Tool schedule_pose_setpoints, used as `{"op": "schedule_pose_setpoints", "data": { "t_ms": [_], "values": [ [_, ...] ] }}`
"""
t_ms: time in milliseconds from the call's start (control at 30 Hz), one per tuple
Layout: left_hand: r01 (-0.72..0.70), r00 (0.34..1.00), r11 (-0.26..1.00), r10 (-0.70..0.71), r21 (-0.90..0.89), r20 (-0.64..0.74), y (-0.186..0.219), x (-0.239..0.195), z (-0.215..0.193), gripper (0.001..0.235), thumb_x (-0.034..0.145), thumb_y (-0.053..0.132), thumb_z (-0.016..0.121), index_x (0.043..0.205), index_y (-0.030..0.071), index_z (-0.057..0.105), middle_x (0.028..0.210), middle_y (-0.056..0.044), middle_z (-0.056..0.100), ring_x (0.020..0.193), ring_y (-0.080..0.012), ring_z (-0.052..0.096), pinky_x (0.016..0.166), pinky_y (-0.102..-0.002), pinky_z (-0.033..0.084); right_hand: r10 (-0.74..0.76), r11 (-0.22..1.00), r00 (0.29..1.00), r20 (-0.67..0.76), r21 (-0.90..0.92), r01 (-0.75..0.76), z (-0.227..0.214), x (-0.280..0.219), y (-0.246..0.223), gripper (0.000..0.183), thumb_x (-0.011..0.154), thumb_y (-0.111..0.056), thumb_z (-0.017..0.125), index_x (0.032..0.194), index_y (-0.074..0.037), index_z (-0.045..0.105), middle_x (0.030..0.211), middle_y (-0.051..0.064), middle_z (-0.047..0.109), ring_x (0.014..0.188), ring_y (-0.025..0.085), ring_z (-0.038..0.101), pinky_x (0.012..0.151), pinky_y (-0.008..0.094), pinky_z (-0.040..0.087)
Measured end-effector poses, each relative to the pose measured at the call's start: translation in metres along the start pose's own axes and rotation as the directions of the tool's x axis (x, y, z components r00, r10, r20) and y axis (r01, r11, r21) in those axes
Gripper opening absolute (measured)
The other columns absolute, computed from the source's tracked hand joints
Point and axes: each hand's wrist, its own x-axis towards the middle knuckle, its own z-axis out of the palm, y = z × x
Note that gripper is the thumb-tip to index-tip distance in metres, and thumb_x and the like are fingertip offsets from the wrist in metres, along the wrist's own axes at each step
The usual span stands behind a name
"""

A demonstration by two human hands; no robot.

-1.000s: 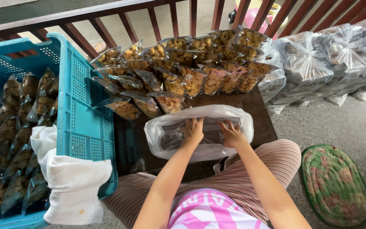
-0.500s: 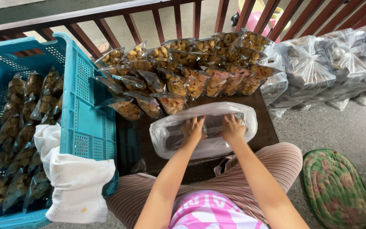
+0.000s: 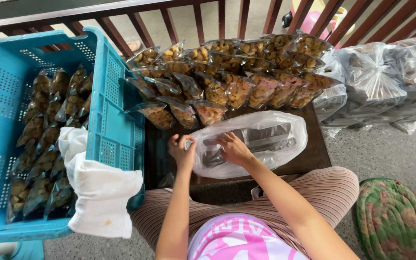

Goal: The person sits on the floor and wipes individual vacuum-sealed snack bags with a white cloth. They then place the cleaned bags into a larger white plastic bag. The person handles the snack bags one at a time, wiping them thoroughly before transferring them to the larger bag.

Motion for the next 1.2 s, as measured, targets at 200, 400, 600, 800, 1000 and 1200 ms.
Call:
{"op": "schedule_pose_setpoints", "data": {
  "t_ms": [200,400,600,800,1000,1200],
  "values": [
    [0.427,0.779,0.903,-0.395,0.049,0.487,-0.039,0.019,0.000,0.029,0.079,0.004,0.064,0.099,0.019,0.079,0.106,-0.006,0.076,0.095,-0.0282,0.068,0.082,-0.032,0.051,0.304,0.953,0.844,0.443,-0.150,-0.264,-0.003,0.040,-0.024,0.114,0.062,-0.025,0.093,0.156,-0.028,0.030,0.158,0.006,0.032,0.146,0.042,0.029,0.098,0.066,0.043],
    [-0.035,0.971,0.862,-0.091,0.506,0.222,-0.025,0.015,0.010,0.038,0.072,0.003,0.072,0.106,0.017,0.079,0.119,-0.020,0.061,0.110,-0.0401,0.058,0.090,-0.044,0.050,0.394,0.919,0.728,0.562,-0.211,-0.334,0.001,0.065,-0.039,0.123,0.060,-0.022,0.093,0.160,-0.038,0.023,0.166,0.001,0.025,0.149,0.047,0.023,0.101,0.068,0.043],
    [0.102,0.873,0.839,-0.333,0.535,0.356,-0.007,0.033,0.003,0.036,0.080,0.005,0.063,0.108,0.022,0.079,0.124,-0.018,0.066,0.115,-0.0376,0.060,0.098,-0.044,0.049,0.381,0.924,0.763,0.522,-0.186,-0.334,0.001,0.056,-0.044,0.117,0.064,-0.025,0.091,0.159,-0.038,0.025,0.167,0.001,0.022,0.152,0.044,0.020,0.105,0.068,0.041],
    [0.263,0.814,0.951,-0.309,0.163,0.492,-0.013,0.048,-0.003,0.048,0.076,-0.006,0.051,0.109,0.015,0.079,0.115,-0.016,0.079,0.110,-0.0313,0.075,0.095,-0.038,0.056,0.348,0.937,0.788,0.507,-0.180,-0.298,0.001,0.038,-0.042,0.112,0.070,-0.023,0.086,0.160,-0.042,0.022,0.169,-0.006,0.016,0.153,0.044,0.013,0.107,0.069,0.039],
    [-0.061,0.983,0.962,0.011,0.268,0.183,-0.001,0.036,-0.003,0.050,0.072,-0.012,0.063,0.114,0.011,0.078,0.136,-0.023,0.052,0.125,-0.0392,0.057,0.107,-0.040,0.049,0.328,0.943,0.805,0.495,-0.219,-0.249,0.006,0.036,-0.051,0.109,0.071,-0.020,0.082,0.160,-0.045,0.024,0.171,-0.010,0.017,0.153,0.040,0.022,0.102,0.067,0.046],
    [-0.108,0.952,0.949,0.013,0.297,0.306,0.026,0.021,-0.017,0.068,0.068,-0.013,0.067,0.131,0.011,0.069,0.151,-0.031,0.032,0.126,-0.0475,0.046,0.101,-0.045,0.045,0.332,0.940,0.756,0.564,-0.135,-0.313,0.003,0.050,-0.042,0.121,0.063,-0.019,0.088,0.161,-0.037,0.020,0.168,-0.003,0.025,0.147,0.039,0.035,0.113,0.056,0.041]
  ]
}}
